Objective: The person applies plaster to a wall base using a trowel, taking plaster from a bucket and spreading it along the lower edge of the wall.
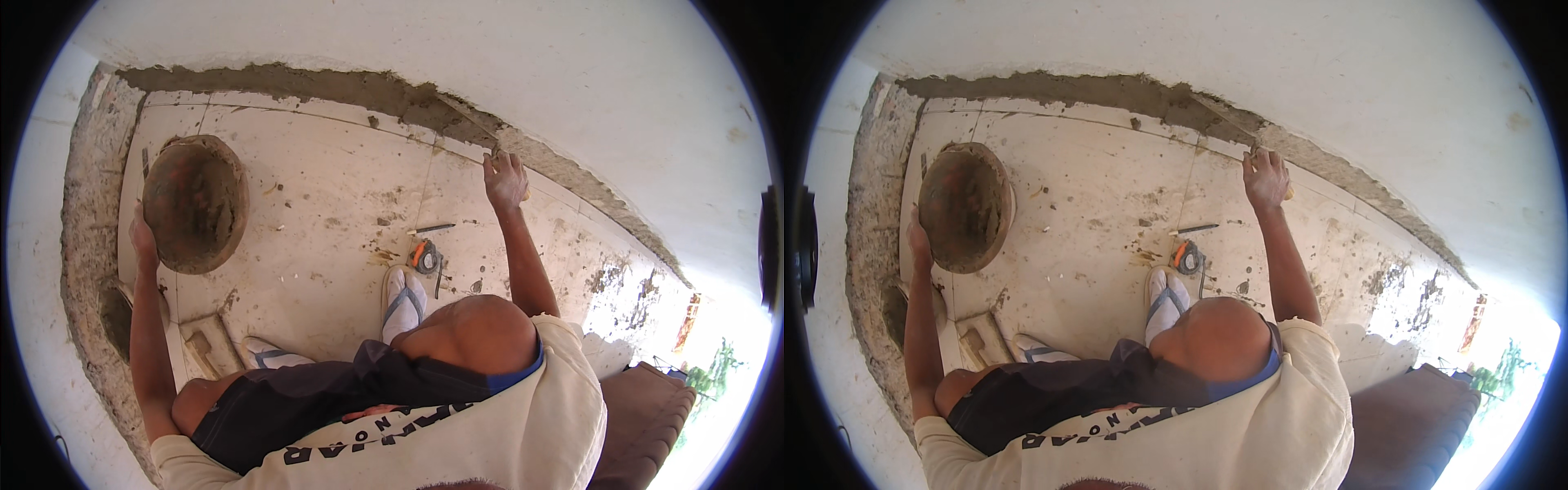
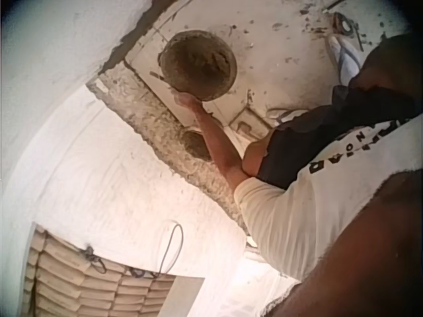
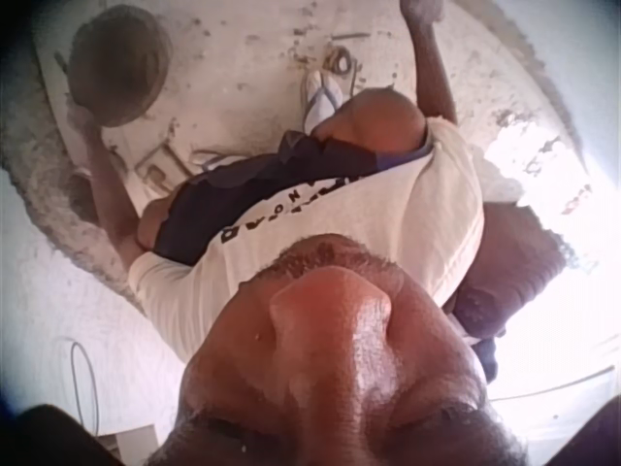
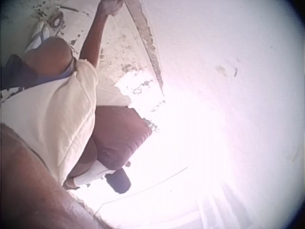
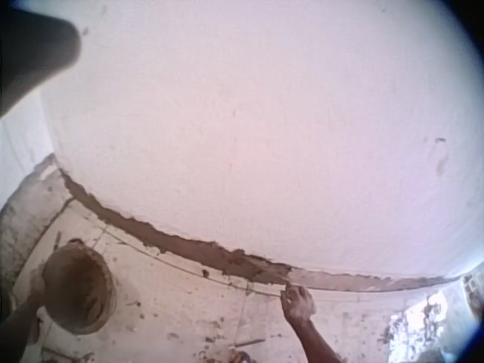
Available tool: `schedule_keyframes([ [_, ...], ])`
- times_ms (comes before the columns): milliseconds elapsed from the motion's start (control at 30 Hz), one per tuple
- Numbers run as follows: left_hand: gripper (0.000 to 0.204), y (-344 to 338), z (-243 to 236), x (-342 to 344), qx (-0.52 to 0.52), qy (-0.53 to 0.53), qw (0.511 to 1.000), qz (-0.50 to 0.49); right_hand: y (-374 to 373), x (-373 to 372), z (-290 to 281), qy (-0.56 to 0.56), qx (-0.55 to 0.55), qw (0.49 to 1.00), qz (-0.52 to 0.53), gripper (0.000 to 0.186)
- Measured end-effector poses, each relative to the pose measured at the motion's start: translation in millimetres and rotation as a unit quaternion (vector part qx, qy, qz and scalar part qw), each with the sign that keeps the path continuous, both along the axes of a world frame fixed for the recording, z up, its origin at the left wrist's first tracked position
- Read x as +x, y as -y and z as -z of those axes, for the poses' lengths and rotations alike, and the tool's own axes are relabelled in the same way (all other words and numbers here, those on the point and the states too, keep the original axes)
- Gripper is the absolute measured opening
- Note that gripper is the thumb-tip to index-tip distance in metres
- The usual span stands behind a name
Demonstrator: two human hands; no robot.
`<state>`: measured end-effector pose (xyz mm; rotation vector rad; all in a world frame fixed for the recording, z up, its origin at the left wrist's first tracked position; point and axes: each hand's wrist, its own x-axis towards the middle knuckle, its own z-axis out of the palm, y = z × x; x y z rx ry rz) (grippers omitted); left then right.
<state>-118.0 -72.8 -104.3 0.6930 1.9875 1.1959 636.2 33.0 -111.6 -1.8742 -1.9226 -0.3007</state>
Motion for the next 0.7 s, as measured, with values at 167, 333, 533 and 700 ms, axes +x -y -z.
schedule_keyframes([
  [167, 0.066, 2, -3, 2, 0.005, -0.007, 1.000, -0.015, 13, 29, -12, -0.002, -0.027, 1.000, 0.012, 0.024],
  [333, 0.065, -3, -17, 21, 0.003, -0.012, 1.000, -0.008, 16, 73, -17, 0.020, -0.110, 0.994, -0.009, 0.028],
  [533, 0.064, -3, -13, 21, 0.020, 0.022, 1.000, -0.001, -8, 93, -55, 0.046, -0.221, 0.974, 0.032, 0.036],
  [700, 0.065, 1, -4, 3, 0.007, 0.044, 0.999, 0.006, -25, 98, -91, 0.076, -0.228, 0.971, 0.011, 0.034],
])
